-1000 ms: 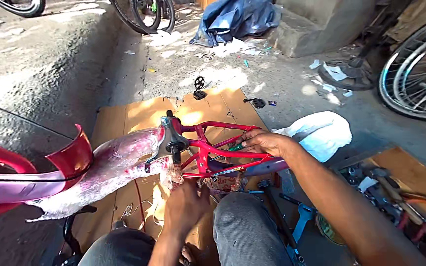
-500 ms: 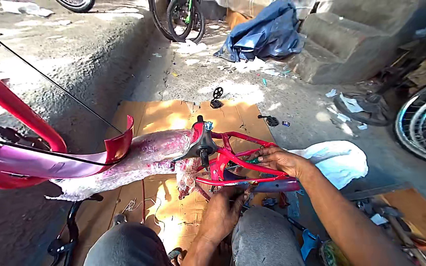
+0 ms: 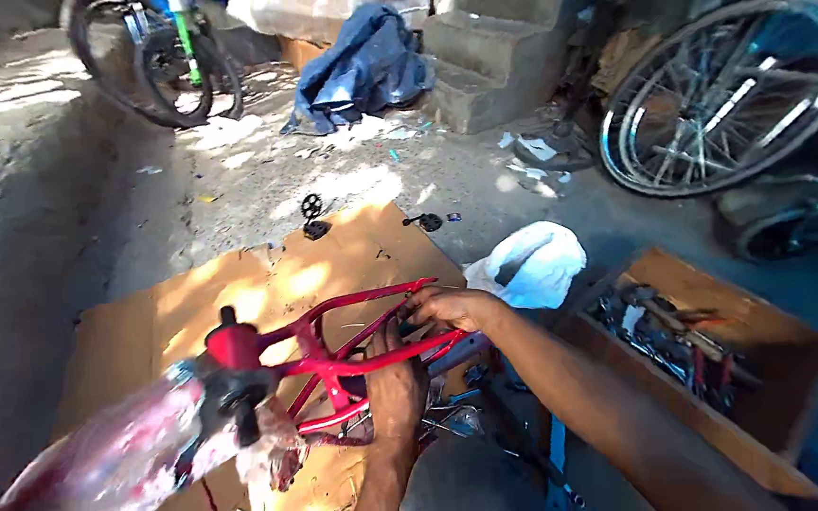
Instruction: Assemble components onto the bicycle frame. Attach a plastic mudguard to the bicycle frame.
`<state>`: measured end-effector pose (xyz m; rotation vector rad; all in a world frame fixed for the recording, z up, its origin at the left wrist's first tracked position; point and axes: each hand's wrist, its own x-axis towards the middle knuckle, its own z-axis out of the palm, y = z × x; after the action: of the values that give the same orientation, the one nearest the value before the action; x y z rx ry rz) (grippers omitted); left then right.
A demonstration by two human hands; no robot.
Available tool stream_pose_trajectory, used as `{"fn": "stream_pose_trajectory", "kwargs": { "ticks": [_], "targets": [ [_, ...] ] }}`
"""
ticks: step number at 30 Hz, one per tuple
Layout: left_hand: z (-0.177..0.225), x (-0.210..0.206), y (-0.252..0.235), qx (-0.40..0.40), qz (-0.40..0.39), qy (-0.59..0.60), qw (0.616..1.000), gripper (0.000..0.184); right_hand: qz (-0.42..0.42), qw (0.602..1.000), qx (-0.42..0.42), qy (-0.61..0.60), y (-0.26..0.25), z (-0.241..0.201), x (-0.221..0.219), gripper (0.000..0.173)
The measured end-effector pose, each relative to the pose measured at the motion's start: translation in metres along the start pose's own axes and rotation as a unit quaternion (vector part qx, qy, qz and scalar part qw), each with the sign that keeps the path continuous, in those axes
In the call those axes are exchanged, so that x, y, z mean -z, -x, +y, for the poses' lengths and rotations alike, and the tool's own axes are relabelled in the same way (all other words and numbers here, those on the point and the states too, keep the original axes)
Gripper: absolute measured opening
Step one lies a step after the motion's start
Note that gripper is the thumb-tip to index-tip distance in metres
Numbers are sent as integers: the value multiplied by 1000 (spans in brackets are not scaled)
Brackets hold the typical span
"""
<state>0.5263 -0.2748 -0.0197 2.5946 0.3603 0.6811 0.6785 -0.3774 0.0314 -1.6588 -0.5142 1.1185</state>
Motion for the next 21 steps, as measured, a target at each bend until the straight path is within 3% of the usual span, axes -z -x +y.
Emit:
{"fn": "stream_pose_trajectory", "kwargs": {
  "ticks": [6, 10, 15, 21],
  "targets": [
    [-10, -11, -16, -46, 9, 3, 999, 36, 14, 999, -24, -18, 5, -8, -4, 19],
    [-19, -8, -23, -38, -51, -4, 998, 39, 14, 1000, -22, -16, 0, -4, -3, 17],
    [-35, -5, -22, -81, -89, 28, 992, 40, -1, 998, -53, -20, 4, -10, -4, 26],
    [-44, 1, -21, -115, -98, 41, 988, 41, -33, 996, -48, 73, 9, -14, 3, 35]
  ]
}}
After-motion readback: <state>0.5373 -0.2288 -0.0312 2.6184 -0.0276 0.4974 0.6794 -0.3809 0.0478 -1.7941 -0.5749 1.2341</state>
